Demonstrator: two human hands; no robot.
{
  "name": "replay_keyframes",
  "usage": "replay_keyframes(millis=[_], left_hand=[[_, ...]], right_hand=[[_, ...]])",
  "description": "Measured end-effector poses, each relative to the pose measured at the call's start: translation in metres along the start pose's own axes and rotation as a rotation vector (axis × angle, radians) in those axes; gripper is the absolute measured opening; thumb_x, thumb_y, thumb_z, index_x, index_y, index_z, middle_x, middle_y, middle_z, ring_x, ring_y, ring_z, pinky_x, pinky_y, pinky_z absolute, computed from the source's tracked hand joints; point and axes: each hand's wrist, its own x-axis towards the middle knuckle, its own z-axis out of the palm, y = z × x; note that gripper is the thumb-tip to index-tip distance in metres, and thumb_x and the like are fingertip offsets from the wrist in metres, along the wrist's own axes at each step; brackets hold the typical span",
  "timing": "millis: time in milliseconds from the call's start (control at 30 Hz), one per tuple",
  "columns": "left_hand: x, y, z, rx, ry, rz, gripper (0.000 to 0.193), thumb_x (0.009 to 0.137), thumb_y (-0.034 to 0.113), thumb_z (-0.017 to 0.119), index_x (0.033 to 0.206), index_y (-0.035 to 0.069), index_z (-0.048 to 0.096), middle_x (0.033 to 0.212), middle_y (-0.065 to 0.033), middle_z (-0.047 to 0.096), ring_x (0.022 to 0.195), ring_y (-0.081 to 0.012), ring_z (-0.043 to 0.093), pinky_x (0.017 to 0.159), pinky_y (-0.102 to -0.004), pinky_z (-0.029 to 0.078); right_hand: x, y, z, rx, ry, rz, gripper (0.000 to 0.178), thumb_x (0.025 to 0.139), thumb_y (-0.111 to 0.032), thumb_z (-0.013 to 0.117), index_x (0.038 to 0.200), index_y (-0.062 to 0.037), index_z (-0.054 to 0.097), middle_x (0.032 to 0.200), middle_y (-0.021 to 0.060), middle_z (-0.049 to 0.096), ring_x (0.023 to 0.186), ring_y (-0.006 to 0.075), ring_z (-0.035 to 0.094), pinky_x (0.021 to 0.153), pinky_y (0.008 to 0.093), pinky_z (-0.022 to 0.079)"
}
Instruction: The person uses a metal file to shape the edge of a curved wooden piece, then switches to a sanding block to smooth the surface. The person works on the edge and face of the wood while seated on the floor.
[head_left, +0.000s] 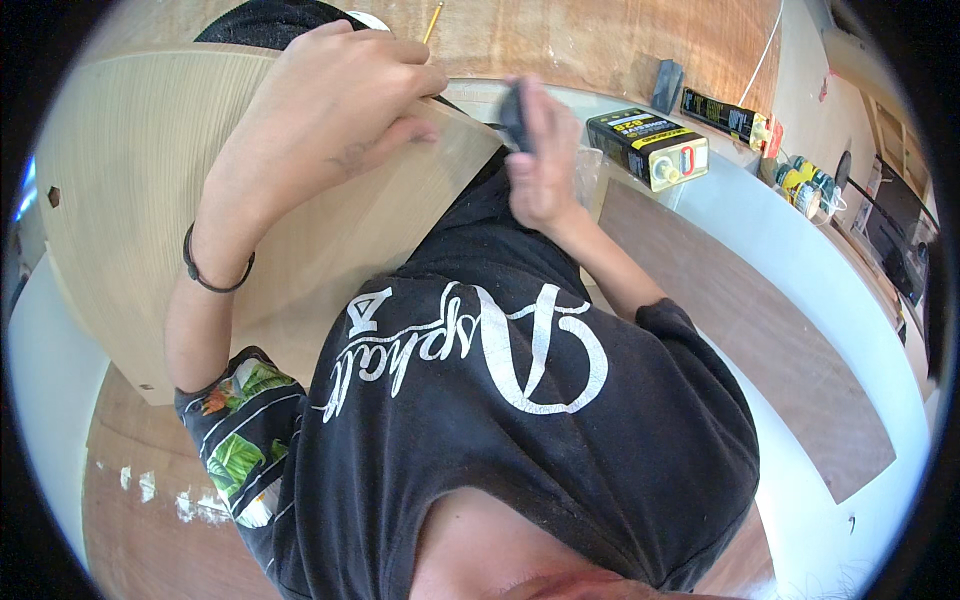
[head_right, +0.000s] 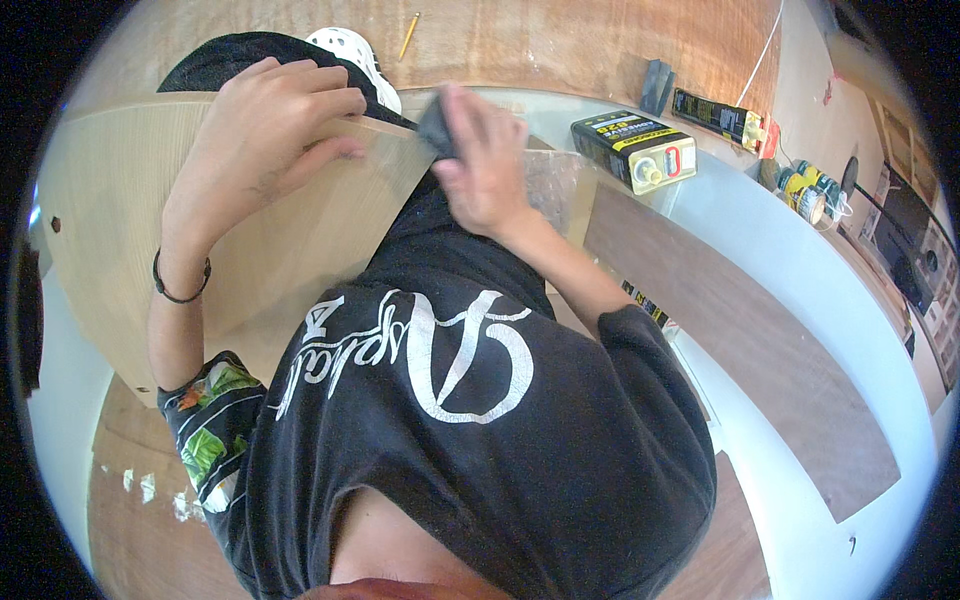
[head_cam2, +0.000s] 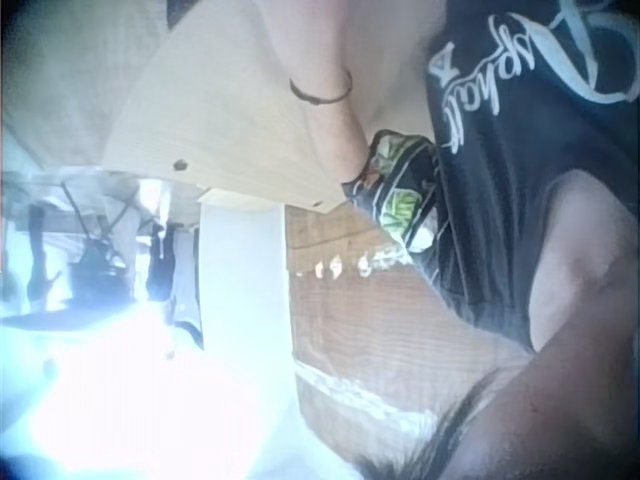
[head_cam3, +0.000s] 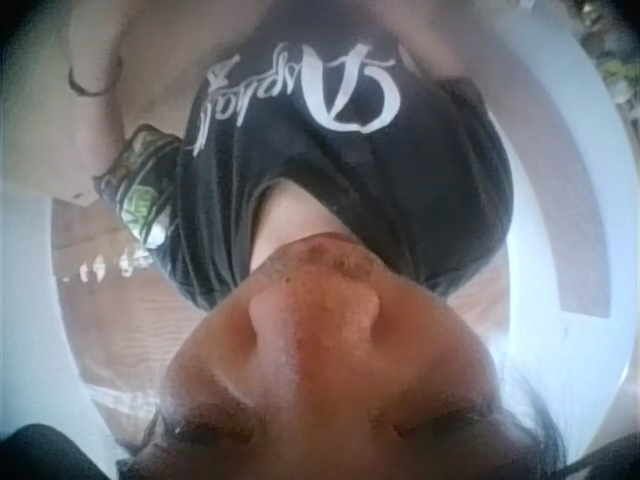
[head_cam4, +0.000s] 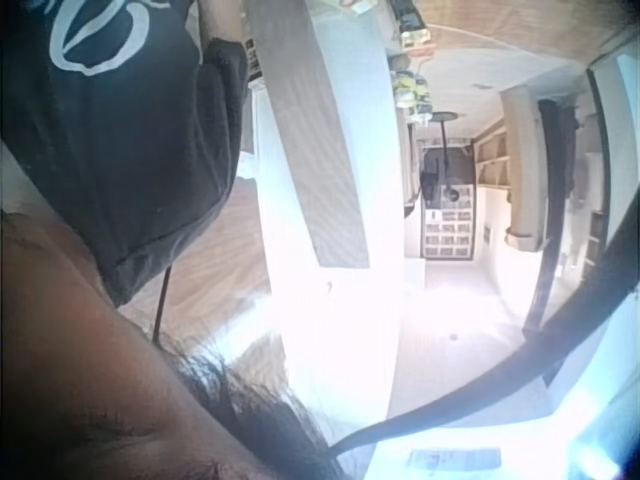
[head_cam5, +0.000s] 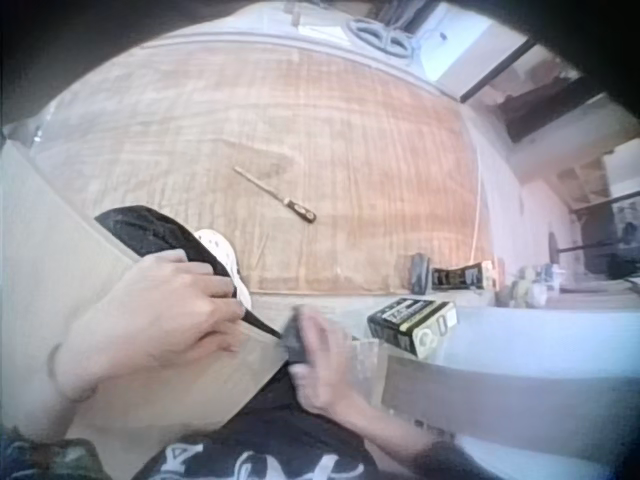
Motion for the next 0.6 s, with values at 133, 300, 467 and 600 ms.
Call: replay_keyframes(millis=[133,300,467,600], left_hand=[[0.013,0.006,0.013,-0.034,-0.028,0.025,0.021,0.082,0.027,0.070,0.087,0.006,0.071,0.076,-0.0090,0.068,0.076,-0.0274,0.069,0.067,-0.0382,0.054],[0.022,0.002,0.021,-0.085,-0.014,0.031,0.016,0.088,0.019,0.062,0.087,0.005,0.069,0.075,-0.0107,0.067,0.074,-0.0311,0.068,0.066,-0.0388,0.054],[0.009,-0.013,0.005,-0.054,0.059,-0.152,0.021,0.092,0.018,0.055,0.109,0.010,0.065,0.102,-0.0139,0.068,0.099,-0.0337,0.065,0.084,-0.0477,0.050],[-0.024,-0.044,-0.023,0.333,0.312,-0.435,0.032,0.095,0.028,0.052,0.112,0.003,0.064,0.100,-0.0168,0.065,0.095,-0.0318,0.062,0.081,-0.0408,0.049]], right_hand=[[-0.010,0.008,-0.018,0.324,0.133,0.304,0.067,0.104,-0.047,0.033,0.149,0.0037,0.034,0.132,0.0227,0.051,0.118,0.0349,0.051,0.103,0.0442,0.036],[-0.016,0.002,-0.015,0.182,-0.039,0.159,0.065,0.102,-0.047,0.038,0.147,0.0006,0.038,0.136,0.0196,0.050,0.117,0.0350,0.050,0.101,0.0438,0.035],[-0.012,-0.013,-0.012,-0.233,-0.172,-0.100,0.066,0.087,-0.047,0.060,0.145,-0.0154,0.049,0.142,0.0096,0.049,0.091,0.0248,0.047,0.083,0.0399,0.035],[-0.004,-0.024,-0.005,-0.366,-0.210,-0.121,0.058,0.092,-0.045,0.055,0.142,-0.0154,0.054,0.142,0.0071,0.051,0.091,0.0238,0.045,0.086,0.0383,0.034]])
